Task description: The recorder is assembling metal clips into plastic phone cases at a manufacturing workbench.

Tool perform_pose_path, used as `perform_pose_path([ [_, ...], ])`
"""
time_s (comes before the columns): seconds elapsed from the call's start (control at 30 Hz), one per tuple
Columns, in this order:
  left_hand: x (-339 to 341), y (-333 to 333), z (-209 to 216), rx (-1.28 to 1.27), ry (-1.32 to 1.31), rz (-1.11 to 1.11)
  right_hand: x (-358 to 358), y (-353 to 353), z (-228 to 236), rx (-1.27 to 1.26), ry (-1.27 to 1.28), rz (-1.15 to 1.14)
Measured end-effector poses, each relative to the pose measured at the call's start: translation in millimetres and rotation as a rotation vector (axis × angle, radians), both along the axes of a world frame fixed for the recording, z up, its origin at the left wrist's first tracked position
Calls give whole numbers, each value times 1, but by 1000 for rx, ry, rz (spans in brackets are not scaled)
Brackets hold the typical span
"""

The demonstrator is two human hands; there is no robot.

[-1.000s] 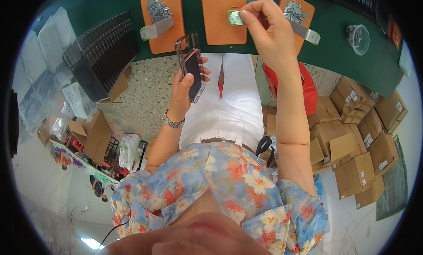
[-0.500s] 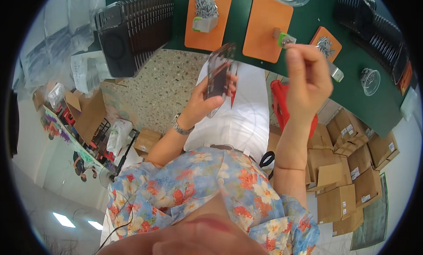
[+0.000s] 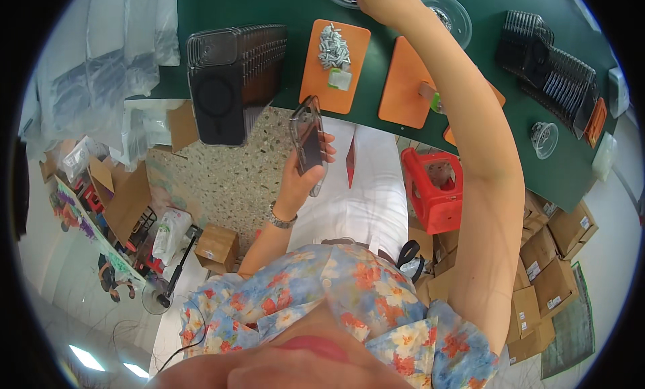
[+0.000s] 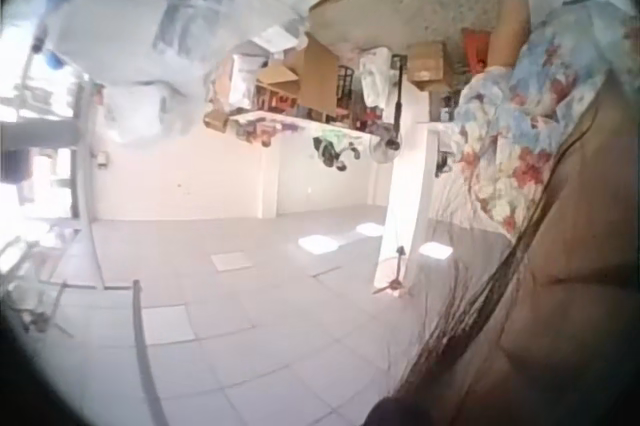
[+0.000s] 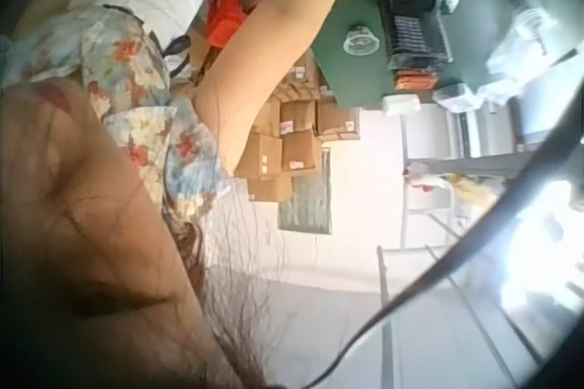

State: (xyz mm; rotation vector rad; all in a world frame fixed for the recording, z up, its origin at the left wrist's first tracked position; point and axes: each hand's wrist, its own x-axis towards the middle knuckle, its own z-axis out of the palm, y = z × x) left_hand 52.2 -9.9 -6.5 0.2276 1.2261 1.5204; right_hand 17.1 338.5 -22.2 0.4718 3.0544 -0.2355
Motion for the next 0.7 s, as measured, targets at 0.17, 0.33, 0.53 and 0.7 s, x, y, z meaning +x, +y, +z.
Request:
perform_pose_path([
  [0.17,18,7,9,-30,-77,61,-7,3,6,-119,49,-32],
  [0.33,15,4,9,-50,-14,27,-3,10,11,-219,5,-80],
  [0.53,5,2,8,-88,-11,35,0,-2,20,-264,58,-42],
  [0.7,0,8,7,-84,-11,34,2,-6,36,-448,196,-78],
])
